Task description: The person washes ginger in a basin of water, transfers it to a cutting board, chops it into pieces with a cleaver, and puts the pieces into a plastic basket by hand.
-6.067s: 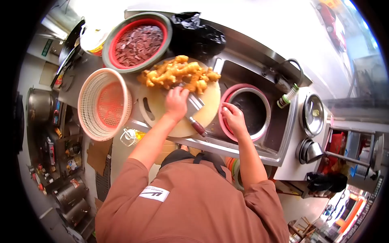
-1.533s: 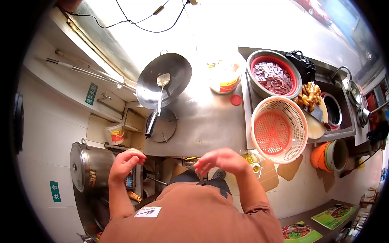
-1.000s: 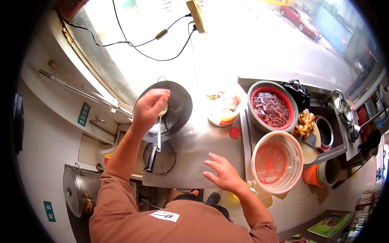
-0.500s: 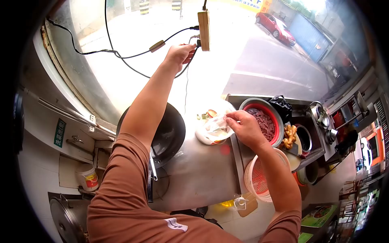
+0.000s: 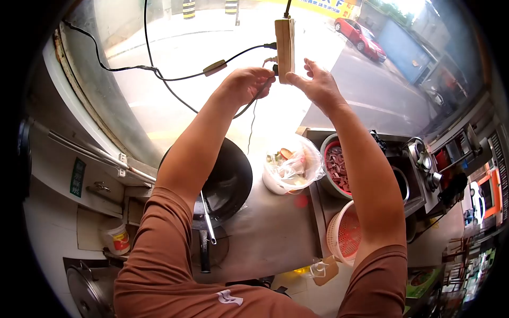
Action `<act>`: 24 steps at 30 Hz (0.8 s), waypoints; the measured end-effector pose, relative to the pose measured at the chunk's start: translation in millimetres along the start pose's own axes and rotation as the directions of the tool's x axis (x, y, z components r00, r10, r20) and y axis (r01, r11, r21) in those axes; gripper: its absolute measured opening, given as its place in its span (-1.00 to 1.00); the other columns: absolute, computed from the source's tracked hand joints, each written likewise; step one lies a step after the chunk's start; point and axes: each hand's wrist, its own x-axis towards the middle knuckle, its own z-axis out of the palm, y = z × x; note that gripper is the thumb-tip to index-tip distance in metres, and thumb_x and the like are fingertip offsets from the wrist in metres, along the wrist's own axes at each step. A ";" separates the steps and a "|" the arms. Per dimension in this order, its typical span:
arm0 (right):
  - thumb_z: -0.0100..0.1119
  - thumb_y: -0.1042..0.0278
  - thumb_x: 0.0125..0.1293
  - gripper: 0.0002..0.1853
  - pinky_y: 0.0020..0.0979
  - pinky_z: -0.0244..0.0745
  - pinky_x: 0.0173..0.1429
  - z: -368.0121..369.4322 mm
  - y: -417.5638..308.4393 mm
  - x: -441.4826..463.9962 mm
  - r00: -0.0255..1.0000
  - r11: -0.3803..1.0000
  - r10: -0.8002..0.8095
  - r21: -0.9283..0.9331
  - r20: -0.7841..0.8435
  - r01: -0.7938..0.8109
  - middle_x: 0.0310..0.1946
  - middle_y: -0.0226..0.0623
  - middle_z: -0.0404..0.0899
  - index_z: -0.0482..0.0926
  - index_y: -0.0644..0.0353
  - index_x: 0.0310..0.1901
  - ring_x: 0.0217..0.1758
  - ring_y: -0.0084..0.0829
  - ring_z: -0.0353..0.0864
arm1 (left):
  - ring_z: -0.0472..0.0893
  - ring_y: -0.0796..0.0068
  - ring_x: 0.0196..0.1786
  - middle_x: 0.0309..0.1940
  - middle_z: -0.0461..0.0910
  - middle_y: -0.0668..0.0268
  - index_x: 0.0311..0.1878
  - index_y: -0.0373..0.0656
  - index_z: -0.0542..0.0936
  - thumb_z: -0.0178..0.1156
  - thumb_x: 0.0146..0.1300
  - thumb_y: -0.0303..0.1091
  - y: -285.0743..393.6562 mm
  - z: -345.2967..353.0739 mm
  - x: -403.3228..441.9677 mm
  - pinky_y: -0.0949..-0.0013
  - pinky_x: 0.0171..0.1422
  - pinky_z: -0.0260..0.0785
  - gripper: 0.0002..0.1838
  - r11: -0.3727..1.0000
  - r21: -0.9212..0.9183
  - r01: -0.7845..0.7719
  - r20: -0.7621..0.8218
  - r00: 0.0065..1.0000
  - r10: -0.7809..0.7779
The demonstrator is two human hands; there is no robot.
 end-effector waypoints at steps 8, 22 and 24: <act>0.42 -0.23 0.16 -0.04 -0.26 0.43 0.32 12.6 -24.2 18.3 0.988 0.971 0.041 0.227 0.149 -0.075 0.11 -0.03 0.53 0.29 0.37 0.37 0.25 -0.23 0.50 | 0.49 0.55 -0.42 -0.36 0.55 0.31 -0.15 -0.21 0.56 0.31 0.21 -0.37 1.7 -8.7 -15.5 0.46 -0.32 0.41 -0.80 0.998 -0.033 0.044 0.148 0.988 -0.039; 0.38 0.14 0.23 -0.37 -0.37 0.61 0.07 22.8 -28.0 26.4 0.998 0.982 -0.031 0.190 0.047 0.022 -0.05 -0.04 0.62 0.42 0.45 0.16 -0.02 -0.31 0.67 | 0.45 0.59 -0.45 -0.42 0.53 0.36 -0.22 -0.13 0.56 0.28 0.15 -0.29 6.3 -12.4 -13.4 0.50 -0.42 0.31 -0.81 0.995 0.096 0.021 0.202 0.979 -0.041; 0.36 0.15 0.24 -0.40 -0.36 0.62 0.06 21.8 -30.9 26.7 0.998 0.990 -0.034 0.142 0.045 0.028 -0.06 -0.03 0.63 0.43 0.45 0.16 -0.04 -0.30 0.67 | 0.45 0.60 -0.46 -0.43 0.53 0.37 -0.22 -0.13 0.56 0.29 0.14 -0.28 8.2 -9.1 -16.2 0.52 -0.44 0.30 -0.81 0.994 0.105 0.028 0.194 0.980 -0.048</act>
